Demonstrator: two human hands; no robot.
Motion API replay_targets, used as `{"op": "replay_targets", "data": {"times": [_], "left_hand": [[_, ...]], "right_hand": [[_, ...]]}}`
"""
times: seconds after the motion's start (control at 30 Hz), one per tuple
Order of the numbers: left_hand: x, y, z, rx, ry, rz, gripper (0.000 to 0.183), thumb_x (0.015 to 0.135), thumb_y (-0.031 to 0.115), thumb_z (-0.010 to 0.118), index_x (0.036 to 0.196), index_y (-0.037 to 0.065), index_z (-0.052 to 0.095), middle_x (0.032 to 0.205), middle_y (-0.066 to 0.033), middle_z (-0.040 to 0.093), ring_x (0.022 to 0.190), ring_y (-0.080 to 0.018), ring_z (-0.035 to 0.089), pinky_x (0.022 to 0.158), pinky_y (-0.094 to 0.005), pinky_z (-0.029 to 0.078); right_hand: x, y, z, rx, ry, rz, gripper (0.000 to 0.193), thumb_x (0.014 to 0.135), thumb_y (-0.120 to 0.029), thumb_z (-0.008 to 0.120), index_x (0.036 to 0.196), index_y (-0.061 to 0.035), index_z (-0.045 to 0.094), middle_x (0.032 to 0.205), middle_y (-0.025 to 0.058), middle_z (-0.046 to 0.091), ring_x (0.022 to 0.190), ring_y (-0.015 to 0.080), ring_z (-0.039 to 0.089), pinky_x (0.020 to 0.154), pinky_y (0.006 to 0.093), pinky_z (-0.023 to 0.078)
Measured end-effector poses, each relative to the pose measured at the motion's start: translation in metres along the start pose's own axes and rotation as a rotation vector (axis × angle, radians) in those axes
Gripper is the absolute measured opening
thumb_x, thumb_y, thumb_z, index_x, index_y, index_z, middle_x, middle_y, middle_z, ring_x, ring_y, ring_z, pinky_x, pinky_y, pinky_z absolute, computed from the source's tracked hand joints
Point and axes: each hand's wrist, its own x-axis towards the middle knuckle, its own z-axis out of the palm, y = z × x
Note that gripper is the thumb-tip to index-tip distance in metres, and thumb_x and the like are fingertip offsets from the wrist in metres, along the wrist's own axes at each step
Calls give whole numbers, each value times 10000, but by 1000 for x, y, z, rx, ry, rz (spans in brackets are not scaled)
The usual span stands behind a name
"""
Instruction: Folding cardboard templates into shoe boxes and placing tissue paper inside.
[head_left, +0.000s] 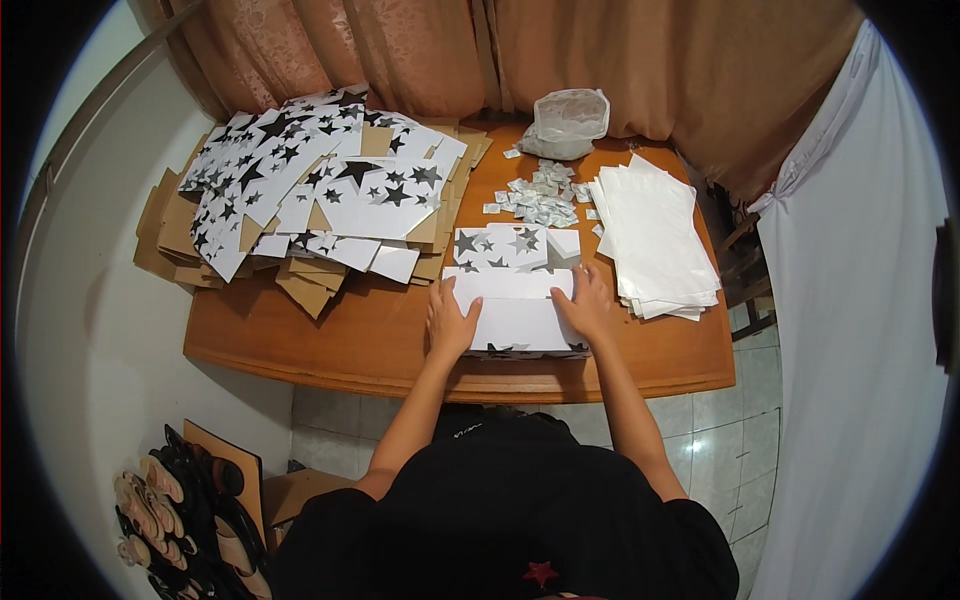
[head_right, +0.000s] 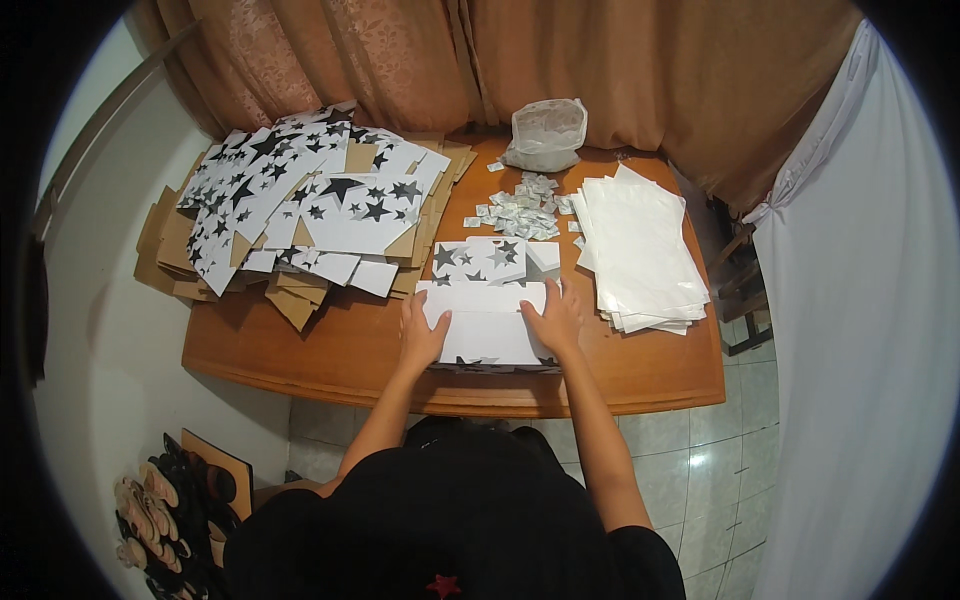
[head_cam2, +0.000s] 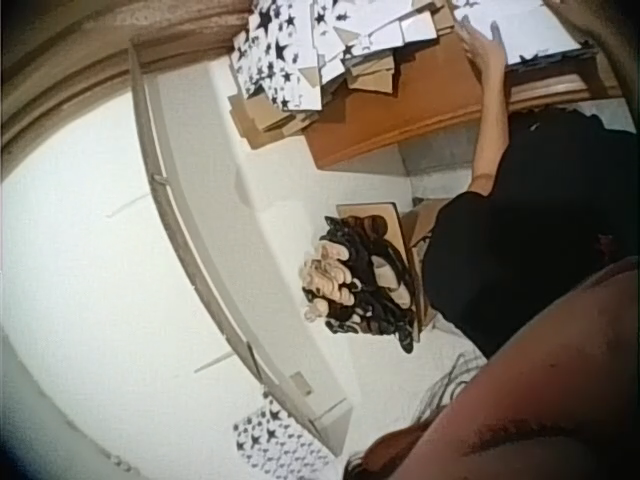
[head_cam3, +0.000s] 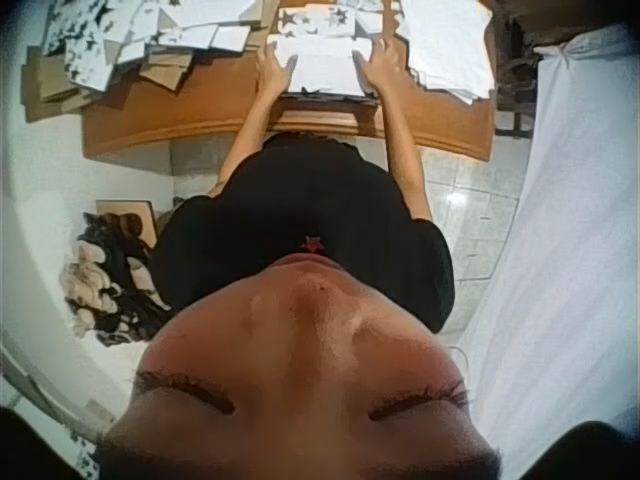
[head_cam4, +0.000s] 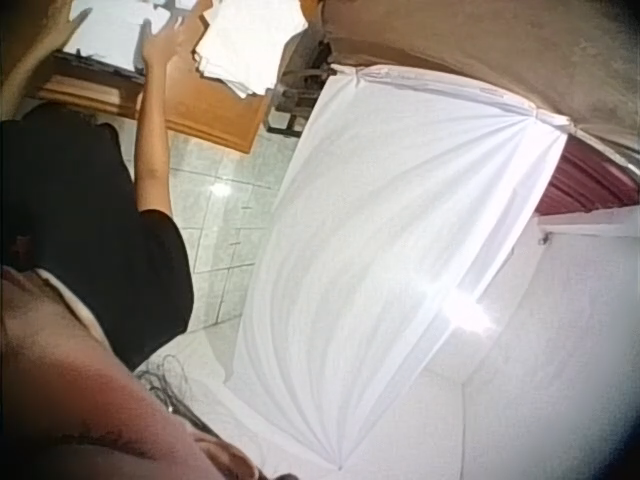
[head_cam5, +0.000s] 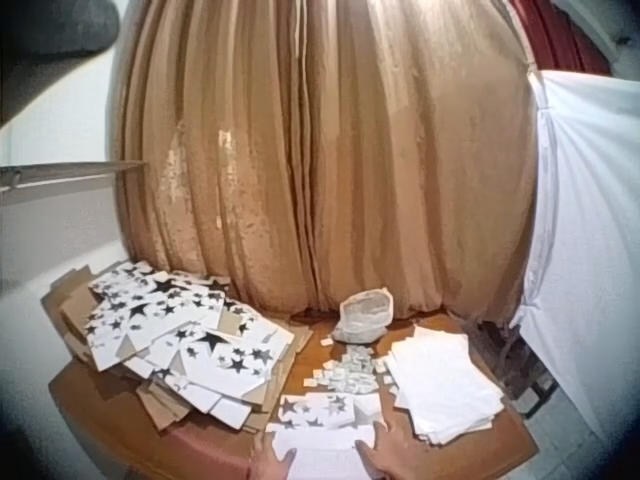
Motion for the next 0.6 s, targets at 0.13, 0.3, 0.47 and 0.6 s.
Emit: {"op": "replay_targets", "data": {"times": [0.13, 0.3, 0.47, 0.6], "left_hand": [[-2, 6, 6, 73, -14, -20, 632, 797, 292, 631, 1292, 41, 329, 1343, -202, 308, 1173, -409, 376, 921, -500, 347], [-3, 9, 8, 207, 28, -6, 613, 748, 253, 668, 1251, 55, 378, 1282, -205, 361, 1113, -408, 430, 903, -479, 380], [-3, 17, 3, 267, -35, -58, 623, 741, 246, 687, 1258, 80, 381, 1302, -203, 334, 1098, -396, 440, 888, -477, 383], [-3, 21, 5, 357, -75, -84, 638, 741, 239, 699, 1267, 90, 370, 1319, -206, 312, 1100, -383, 443, 881, -470, 386]], "right_hand": [[-7, 0, 13, -183, 161, -79, 676, 725, -398, 668, 1262, -66, 423, 1361, 191, 299, 1222, 419, 289, 950, 553, 279], [-10, -6, 11, -247, 131, -99, 698, 697, -339, 713, 1269, -72, 415, 1363, 199, 289, 1211, 449, 284, 952, 554, 279], [-11, -8, 0, -219, 41, -119, 730, 684, -340, 725, 1283, -77, 401, 1368, 199, 281, 1222, 453, 269, 958, 561, 271], [-15, -19, -3, -309, 21, -86, 765, 679, -335, 728, 1308, -79, 374, 1383, 202, 270, 1243, 453, 240, 956, 596, 258]]}}
